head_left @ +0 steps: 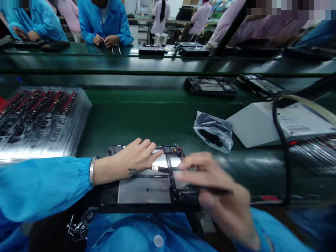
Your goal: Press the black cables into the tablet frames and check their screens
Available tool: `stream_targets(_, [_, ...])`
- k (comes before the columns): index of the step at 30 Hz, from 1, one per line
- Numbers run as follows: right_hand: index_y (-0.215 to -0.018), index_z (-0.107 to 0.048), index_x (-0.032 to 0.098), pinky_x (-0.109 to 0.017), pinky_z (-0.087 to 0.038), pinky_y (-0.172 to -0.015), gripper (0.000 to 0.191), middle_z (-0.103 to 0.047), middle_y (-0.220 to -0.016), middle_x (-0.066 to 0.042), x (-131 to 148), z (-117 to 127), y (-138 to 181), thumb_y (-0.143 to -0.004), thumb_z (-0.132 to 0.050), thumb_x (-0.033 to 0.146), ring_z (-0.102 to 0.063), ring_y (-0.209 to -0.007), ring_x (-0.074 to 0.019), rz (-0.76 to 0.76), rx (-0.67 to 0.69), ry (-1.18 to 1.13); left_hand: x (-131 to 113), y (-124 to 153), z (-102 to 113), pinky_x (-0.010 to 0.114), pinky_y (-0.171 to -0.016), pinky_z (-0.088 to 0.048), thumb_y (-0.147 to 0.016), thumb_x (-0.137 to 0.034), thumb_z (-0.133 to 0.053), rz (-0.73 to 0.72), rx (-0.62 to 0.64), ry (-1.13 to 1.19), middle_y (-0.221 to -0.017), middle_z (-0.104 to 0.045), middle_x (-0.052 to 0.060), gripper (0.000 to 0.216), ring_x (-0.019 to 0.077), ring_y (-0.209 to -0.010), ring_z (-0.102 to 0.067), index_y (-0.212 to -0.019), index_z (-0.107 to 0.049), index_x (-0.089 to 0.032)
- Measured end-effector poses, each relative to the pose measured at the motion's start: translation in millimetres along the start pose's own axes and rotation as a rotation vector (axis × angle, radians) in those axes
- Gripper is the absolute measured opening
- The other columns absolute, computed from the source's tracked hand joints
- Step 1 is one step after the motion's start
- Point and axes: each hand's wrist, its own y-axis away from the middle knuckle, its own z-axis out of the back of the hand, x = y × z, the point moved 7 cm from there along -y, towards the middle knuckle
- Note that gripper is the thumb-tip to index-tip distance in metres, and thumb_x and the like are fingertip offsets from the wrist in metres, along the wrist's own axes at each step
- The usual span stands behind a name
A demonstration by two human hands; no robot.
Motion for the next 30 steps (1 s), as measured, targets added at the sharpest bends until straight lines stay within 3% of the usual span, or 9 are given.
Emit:
stream_targets(4, [-0.119, -0.073, 0.032, -0.030, -0.050, -0.059, 0.040, -0.058, -0.081, -0.003, 9.4, -56.2, 32.8, -0.102, -0.044, 0.053, -0.058, -0.073, -0.0168, -0.119, -0.137, -0.388, 19.2, -3.5, -8.4, 0.031, -0.065, -0.038, -0.102, -0.014, -0.038, 0.029, 0.066, 0.154, -0.093, -0.064, 0.009, 0.039, 0.0212, -0.086, -0.060, -0.136, -0.056, -0.015])
stream_targets(7, [-0.122, -0.072, 0.030, -0.032, -0.053, -0.059, 0.036, -0.063, -0.076, -0.003, 11.8, -87.8, 39.4, -0.102, -0.048, 0.047, -0.062, -0.069, -0.0171, -0.023, -0.194, -0.473, 47.9, -8.4, -18.1, 0.027, -0.068, -0.039, -0.100, -0.018, -0.045, 0.240, 0.133, 0.504, -0.105, -0.066, 0.010, 0.031, 0.0209, -0.094, -0.062, -0.121, -0.067, -0.017])
stream_targets(10, [-0.133, -0.064, 0.029, -0.037, -0.060, -0.072, 0.036, -0.074, -0.094, -0.007, 14.1, -97.0, 39.8, -0.102, -0.051, 0.041, -0.071, -0.084, -0.0211, 0.064, -0.196, -0.444, 65.6, -10.9, -27.3, 0.024, -0.072, -0.041, -0.097, -0.024, -0.052, 0.349, 0.184, 0.781, -0.095, -0.071, 0.007, 0.024, 0.0174, -0.087, -0.064, -0.099, -0.075, -0.016])
stream_targets(13, [-0.132, -0.063, 0.029, -0.041, -0.061, -0.084, 0.033, -0.075, -0.107, -0.007, 6.9, -95.8, 39.5, -0.102, -0.053, 0.036, -0.073, -0.098, -0.0232, -0.008, -0.249, -0.412, 74.1, -11.2, -30.9, 0.021, -0.064, -0.040, -0.091, -0.026, -0.059, 0.354, 0.229, 0.884, -0.079, -0.072, 0.004, 0.021, 0.0138, -0.074, -0.064, -0.090, -0.077, -0.015])
stream_targets(18, [-0.121, -0.065, 0.027, -0.037, -0.063, -0.080, 0.024, -0.074, -0.096, -0.004, 5.6, -93.9, 36.0, -0.099, -0.057, 0.021, -0.074, -0.088, -0.0195, 0.034, -0.375, -0.437, 87.1, -9.3, -16.9, 0.019, -0.059, -0.037, -0.088, -0.034, -0.059, 0.372, 0.198, 1.001, -0.078, -0.069, 0.001, 0.025, 0.0113, -0.069, -0.058, -0.091, -0.075, -0.015])
stream_targets(20, [-0.130, -0.060, 0.028, -0.037, -0.064, -0.083, 0.032, -0.075, -0.096, -0.004, 12.6, -92.3, 33.6, -0.102, -0.048, 0.017, -0.074, -0.090, -0.0181, 0.114, -0.326, -0.375, 89.1, -7.9, -6.8, 0.019, -0.059, -0.036, -0.088, -0.038, -0.058, 0.364, 0.190, 1.026, -0.077, -0.067, 0.001, 0.028, 0.0110, -0.067, -0.055, -0.090, -0.073, -0.014])
stream_targets(22, [-0.141, -0.052, 0.026, -0.039, -0.063, -0.090, 0.039, -0.075, -0.105, -0.006, 25.6, -90.8, 33.4, -0.104, -0.043, 0.018, -0.073, -0.103, -0.0193, 0.262, -0.164, -0.218, 90.0, -4.6, 2.4, 0.020, -0.058, -0.036, -0.088, -0.041, -0.057, 0.369, 0.192, 1.075, -0.074, -0.064, 0.001, 0.031, 0.0113, -0.065, -0.053, -0.089, -0.071, -0.013])
stream_targets(26, [-0.134, -0.058, 0.017, -0.047, -0.053, -0.107, 0.036, -0.073, -0.123, -0.013, 42.3, -79.6, 48.1, -0.100, -0.057, 0.029, -0.063, -0.125, -0.0260, 0.644, 0.159, 0.300, 92.6, 6.9, 21.3, 0.021, -0.064, -0.039, -0.083, -0.042, -0.064, 0.405, 0.139, 1.261, -0.081, -0.064, 0.001, 0.029, 0.0119, -0.071, -0.054, -0.089, -0.068, -0.013])
stream_targets(30, [-0.128, -0.063, 0.013, -0.047, -0.046, -0.113, 0.036, -0.068, -0.131, -0.016, 32.8, -46.9, 48.0, -0.094, -0.057, 0.007, -0.059, -0.130, -0.0267, 0.827, 0.167, 0.566, 94.4, 20.4, 31.5, 0.022, -0.061, -0.039, -0.079, -0.037, -0.070, 0.525, 0.119, 1.480, -0.082, -0.064, -0.001, 0.032, 0.0113, -0.068, -0.054, -0.103, -0.067, -0.015])
